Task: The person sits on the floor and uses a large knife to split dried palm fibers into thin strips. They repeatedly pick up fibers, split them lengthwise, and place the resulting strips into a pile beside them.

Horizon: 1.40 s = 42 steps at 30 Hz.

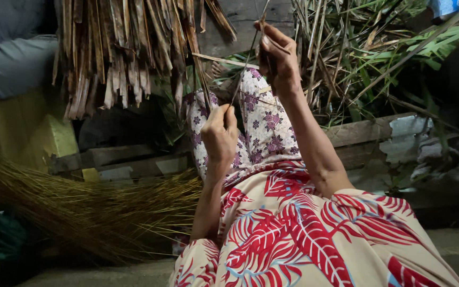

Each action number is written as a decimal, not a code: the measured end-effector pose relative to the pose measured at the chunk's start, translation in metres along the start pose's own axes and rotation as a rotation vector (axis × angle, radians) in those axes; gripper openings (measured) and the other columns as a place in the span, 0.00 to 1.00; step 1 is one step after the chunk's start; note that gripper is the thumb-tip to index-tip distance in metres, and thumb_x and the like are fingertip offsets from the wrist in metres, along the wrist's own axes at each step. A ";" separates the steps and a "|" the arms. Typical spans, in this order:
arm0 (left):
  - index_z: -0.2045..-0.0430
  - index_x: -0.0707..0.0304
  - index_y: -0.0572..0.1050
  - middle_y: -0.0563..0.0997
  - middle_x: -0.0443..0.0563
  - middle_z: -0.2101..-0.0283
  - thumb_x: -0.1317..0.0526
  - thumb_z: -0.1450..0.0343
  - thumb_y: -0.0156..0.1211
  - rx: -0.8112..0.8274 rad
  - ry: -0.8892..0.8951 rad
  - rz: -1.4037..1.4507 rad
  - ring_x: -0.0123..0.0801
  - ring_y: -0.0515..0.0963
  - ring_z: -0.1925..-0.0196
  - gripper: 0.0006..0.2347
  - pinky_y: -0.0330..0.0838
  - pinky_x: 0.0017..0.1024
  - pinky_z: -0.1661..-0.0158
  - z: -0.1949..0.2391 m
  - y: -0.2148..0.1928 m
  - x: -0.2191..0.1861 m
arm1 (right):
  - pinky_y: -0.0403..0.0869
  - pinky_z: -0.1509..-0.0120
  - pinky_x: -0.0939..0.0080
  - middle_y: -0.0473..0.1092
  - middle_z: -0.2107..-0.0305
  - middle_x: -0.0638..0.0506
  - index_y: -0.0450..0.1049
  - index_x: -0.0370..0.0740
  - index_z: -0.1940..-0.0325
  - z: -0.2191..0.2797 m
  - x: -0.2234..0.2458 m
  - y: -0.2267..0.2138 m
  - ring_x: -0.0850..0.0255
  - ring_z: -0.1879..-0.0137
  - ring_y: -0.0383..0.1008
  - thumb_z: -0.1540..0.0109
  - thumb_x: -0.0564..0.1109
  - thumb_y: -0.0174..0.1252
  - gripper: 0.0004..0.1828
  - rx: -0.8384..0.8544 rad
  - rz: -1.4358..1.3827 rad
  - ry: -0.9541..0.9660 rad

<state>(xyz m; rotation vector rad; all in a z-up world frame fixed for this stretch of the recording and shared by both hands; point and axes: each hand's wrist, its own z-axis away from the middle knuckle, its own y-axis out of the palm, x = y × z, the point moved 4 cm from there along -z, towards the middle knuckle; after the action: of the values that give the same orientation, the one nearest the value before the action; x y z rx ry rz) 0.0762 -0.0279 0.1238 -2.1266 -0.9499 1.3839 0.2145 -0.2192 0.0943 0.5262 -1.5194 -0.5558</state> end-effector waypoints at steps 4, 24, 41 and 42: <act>0.59 0.71 0.82 0.87 0.59 0.64 0.70 0.20 0.64 -0.002 0.010 -0.016 0.45 0.86 0.67 0.02 0.79 0.40 0.64 0.003 -0.012 -0.005 | 0.66 0.77 0.71 0.76 0.73 0.56 0.77 0.34 0.27 -0.002 -0.008 -0.005 0.72 0.77 0.67 0.34 0.51 0.74 0.34 0.010 -0.021 0.062; 0.58 0.70 0.82 0.86 0.59 0.65 0.72 0.21 0.67 -0.011 0.031 -0.133 0.42 0.85 0.70 0.01 0.79 0.38 0.68 0.019 -0.034 -0.011 | 0.67 0.70 0.73 0.73 0.71 0.62 0.74 0.33 0.27 -0.003 0.014 0.013 0.75 0.72 0.65 0.33 0.64 0.66 0.40 0.050 0.216 0.006; 0.62 0.60 0.81 0.85 0.57 0.65 0.67 0.21 0.67 -0.011 0.050 -0.283 0.51 0.83 0.69 0.01 0.75 0.46 0.68 0.014 -0.013 0.006 | 0.63 0.73 0.74 0.72 0.72 0.61 0.62 0.30 0.16 0.051 0.006 0.014 0.74 0.75 0.64 0.41 0.59 0.77 0.57 0.144 0.087 0.213; 0.62 0.60 0.81 0.85 0.57 0.65 0.67 0.21 0.67 -0.013 0.050 -0.287 0.51 0.83 0.69 0.01 0.75 0.46 0.68 0.012 -0.019 0.002 | 0.63 0.73 0.74 0.72 0.72 0.61 0.62 0.30 0.16 0.045 0.005 0.012 0.74 0.75 0.64 0.41 0.59 0.77 0.57 0.147 0.083 0.212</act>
<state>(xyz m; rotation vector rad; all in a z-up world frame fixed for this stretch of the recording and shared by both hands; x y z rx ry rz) 0.0594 -0.0142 0.1304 -1.9331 -1.1925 1.1793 0.1693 -0.2124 0.1052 0.6124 -1.3785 -0.3143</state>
